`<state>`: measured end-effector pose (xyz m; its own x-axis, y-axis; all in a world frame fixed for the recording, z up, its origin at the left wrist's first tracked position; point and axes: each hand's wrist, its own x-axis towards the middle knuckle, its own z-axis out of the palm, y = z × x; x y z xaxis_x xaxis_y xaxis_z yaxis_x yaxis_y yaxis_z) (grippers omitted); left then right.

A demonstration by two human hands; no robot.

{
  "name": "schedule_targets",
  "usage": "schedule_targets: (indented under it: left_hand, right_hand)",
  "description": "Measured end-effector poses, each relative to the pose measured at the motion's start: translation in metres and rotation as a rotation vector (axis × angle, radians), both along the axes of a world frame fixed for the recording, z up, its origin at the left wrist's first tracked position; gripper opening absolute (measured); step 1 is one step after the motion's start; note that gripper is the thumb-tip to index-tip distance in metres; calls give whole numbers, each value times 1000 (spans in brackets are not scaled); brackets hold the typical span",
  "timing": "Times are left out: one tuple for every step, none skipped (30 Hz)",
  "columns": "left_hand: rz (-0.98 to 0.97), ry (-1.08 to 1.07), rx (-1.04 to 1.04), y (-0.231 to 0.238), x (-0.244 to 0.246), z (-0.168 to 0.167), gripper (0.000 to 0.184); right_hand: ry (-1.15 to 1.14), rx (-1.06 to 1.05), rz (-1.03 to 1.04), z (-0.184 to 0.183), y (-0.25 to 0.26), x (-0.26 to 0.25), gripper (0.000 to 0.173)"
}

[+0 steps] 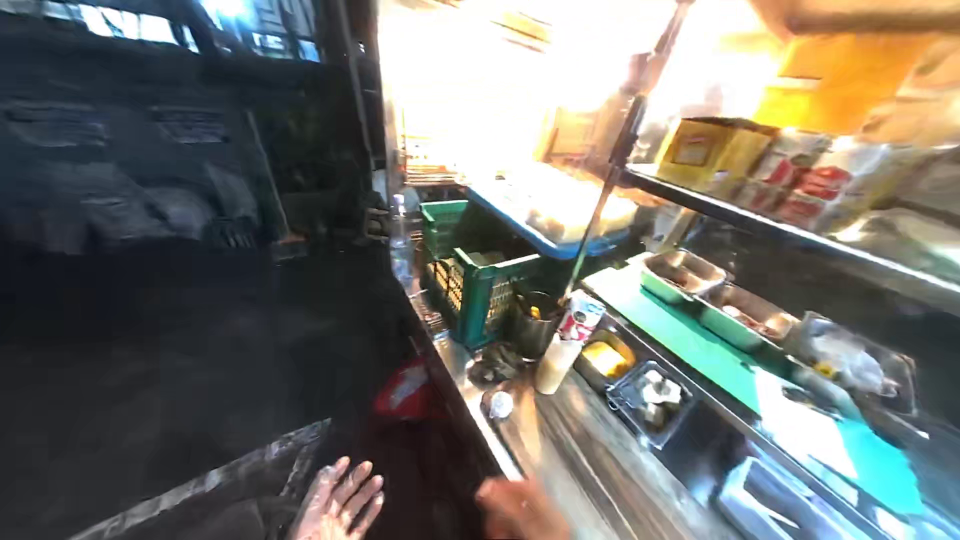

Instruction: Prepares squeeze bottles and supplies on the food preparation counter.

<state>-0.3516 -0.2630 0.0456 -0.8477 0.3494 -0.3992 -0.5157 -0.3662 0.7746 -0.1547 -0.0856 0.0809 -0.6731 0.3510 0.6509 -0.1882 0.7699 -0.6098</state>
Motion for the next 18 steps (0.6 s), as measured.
schedule_targets:
  left_hand:
    - [-72,60,-107,13,-3,-1,44]
    - [-153,104,-195,26,-4,-2,46]
    - [-233,141,-254,42,-4,-1,47]
    - [-319,183,-285,59,-3,1,47]
    - [-408,237,-290,79,-4,2,47]
    - [-492,298,-273,103,-8,1,48]
    - [-563,357,-243,129,-14,-1,50]
    - [-610,408,-208,159,-22,-6,54]
    - [-654,463,-191,190,-31,-14,60]
    - [-721,532,-207,220,-41,-25,69]
    - [-802,614,-235,248,-50,-35,79]
    - [-882,714,-261,276,-57,-42,89]
    - [-947,816,-277,305,-63,-46,102]
    - [-1008,900,-287,332,-66,-46,114]
    - [-1070,961,-322,355,-67,-47,124]
    - [-1119,1006,-363,375,-66,-49,131]
    - [-1162,1035,-406,392,-64,-53,132]
    - [-1187,1061,-428,407,-61,-59,128]
  right_hand:
    - [16,56,-194,9,49,-6,34]
    - [-29,138,-355,20,97,-10,42]
    - [-110,220,-478,31,139,-15,52]
    - [-203,292,-569,38,174,-20,64]
    - [-312,339,-618,43,204,-26,76]
    - [-421,354,-638,46,227,-35,87]
    - [-529,338,-637,49,244,-44,96]
    - [-617,329,-630,49,257,-53,104]
    - [-687,327,-626,46,266,-62,109]
    - [-755,320,-630,43,271,-69,113]
    - [-809,317,-644,39,273,-76,115]
    - [-836,322,-660,35,275,-81,116]
    - [-821,333,-684,32,278,-85,113]
    - [-799,338,-712,30,281,-89,107]
    - [-788,342,-745,29,281,-92,101]
    - [-791,347,-779,28,281,-94,97]
    - [-788,360,-809,27,280,-95,95]
    - [-793,354,-834,28,278,-96,95]
